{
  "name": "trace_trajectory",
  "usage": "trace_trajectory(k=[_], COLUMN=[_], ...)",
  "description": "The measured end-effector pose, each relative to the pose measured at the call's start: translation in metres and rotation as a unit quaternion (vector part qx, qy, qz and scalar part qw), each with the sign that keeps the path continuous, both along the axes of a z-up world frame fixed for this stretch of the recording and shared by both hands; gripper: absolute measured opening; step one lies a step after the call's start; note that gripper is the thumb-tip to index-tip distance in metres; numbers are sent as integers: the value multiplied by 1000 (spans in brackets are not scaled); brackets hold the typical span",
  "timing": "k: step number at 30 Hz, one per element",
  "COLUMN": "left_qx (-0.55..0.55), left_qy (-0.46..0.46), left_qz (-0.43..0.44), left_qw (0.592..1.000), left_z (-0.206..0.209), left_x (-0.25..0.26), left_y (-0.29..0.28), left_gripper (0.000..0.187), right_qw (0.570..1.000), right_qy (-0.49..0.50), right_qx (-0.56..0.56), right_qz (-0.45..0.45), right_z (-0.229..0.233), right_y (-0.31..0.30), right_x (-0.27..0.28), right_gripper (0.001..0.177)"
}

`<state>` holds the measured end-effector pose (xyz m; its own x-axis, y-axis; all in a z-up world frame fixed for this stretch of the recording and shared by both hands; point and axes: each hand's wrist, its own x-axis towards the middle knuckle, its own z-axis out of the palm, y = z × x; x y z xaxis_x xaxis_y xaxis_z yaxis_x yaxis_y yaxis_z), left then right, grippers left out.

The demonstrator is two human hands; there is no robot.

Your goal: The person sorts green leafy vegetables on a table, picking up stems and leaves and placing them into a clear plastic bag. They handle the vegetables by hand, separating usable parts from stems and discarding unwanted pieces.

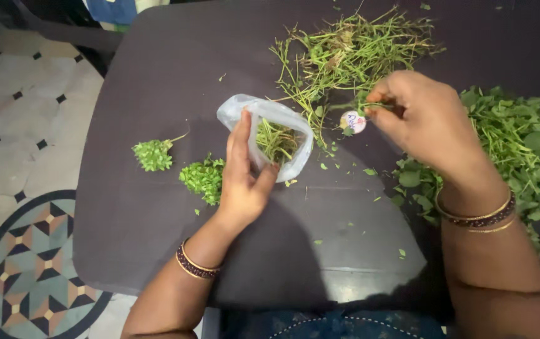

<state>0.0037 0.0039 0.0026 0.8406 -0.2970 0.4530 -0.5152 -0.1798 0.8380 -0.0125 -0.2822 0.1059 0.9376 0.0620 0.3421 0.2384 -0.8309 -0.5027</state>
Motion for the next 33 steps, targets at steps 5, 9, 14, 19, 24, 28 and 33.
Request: trace_trajectory(k=[5, 9, 14, 19, 24, 28, 33], left_qx=[21, 54, 94, 105, 96, 86, 101], left_qy=[-38, -57, -34, -61, -25, -11, -40], left_qz=[-8, -13, -47, -102, -92, -64, -40], left_qw=[999, 997, 994, 987, 991, 994, 993], left_z=[2, 1, -2, -4, -8, -8, -6], left_x=[-1, -3, -12, -12, -7, -11, -10], left_y=[1, -4, -5, -5, -7, -8, -9], left_gripper=[93, 97, 94, 99, 99, 95, 91], right_qw=[992, 960, 926, 910, 925, 932, 936], right_qy=[-115, -206, -223, -169, -98, -97, -140], right_qx=[-43, -74, -21, 86, 179, 170, 100], right_qz=[37, 177, 303, 370, 319, 305, 308], right_z=[7, 9, -22, -61, -96, -112, -119], right_y=[16, 33, 79, 98, 90, 85, 78], right_x=[-14, -34, -27, -16, 2, 8, 22], right_gripper=[12, 11, 17, 23, 20, 19, 21])
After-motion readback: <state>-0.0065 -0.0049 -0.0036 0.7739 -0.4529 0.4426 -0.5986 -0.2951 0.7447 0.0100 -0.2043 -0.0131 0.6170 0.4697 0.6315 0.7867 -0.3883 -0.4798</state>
